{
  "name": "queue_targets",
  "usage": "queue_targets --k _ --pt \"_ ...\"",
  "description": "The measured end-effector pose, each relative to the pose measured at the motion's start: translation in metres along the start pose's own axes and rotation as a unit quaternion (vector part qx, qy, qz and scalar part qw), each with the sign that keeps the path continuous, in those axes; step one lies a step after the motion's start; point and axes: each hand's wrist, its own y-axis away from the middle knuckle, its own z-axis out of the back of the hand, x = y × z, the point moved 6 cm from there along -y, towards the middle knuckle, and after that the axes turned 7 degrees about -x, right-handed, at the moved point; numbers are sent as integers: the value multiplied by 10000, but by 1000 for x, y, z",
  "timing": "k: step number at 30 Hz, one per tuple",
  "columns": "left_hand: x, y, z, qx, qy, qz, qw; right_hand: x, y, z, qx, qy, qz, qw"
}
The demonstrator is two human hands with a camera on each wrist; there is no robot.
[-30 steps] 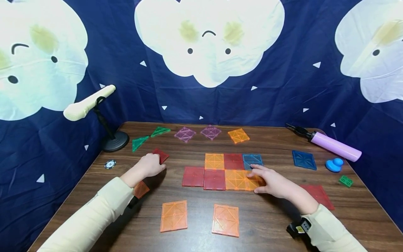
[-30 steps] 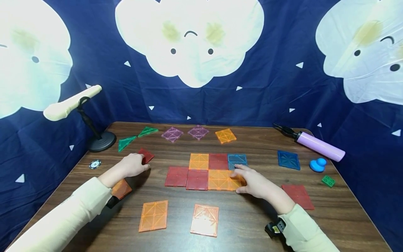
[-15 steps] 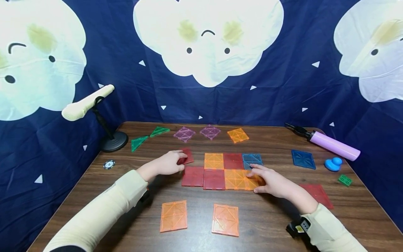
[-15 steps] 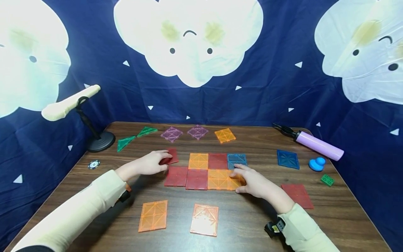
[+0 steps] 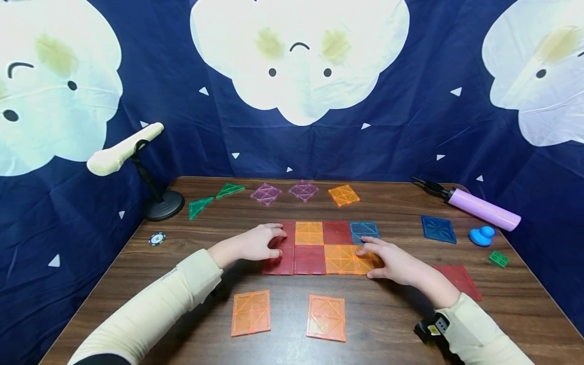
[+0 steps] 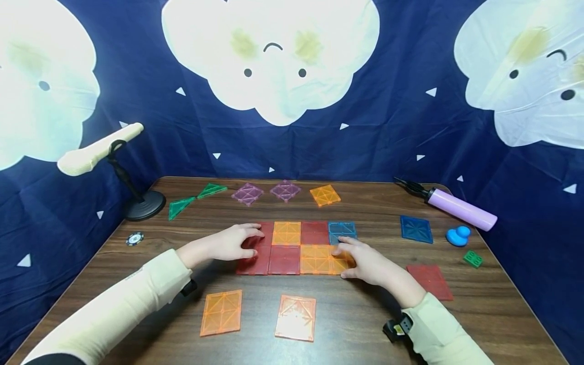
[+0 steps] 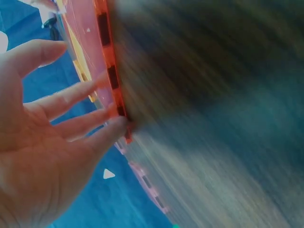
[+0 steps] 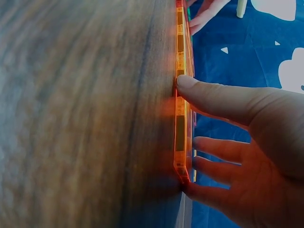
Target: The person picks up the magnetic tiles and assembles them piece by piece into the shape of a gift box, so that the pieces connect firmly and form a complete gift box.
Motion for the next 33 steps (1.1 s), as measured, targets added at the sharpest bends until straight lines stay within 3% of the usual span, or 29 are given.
queue_targets --k 10,17,26,33 --pt "-12 3 -12 98 -170 -72 9998 2 -6 1 41 121 122 9998" --pt "-18 2 -19 332 -238 -8 9992 3 -26 12 201 496 260 9982" --pt "-20 -1 -21 330 -339 85 9988 -17 -92 34 -132 518 0 9986" --pt "-20 0 -22 301 -451 164 9984 -46 -137 24 -191 712 -517 9959"
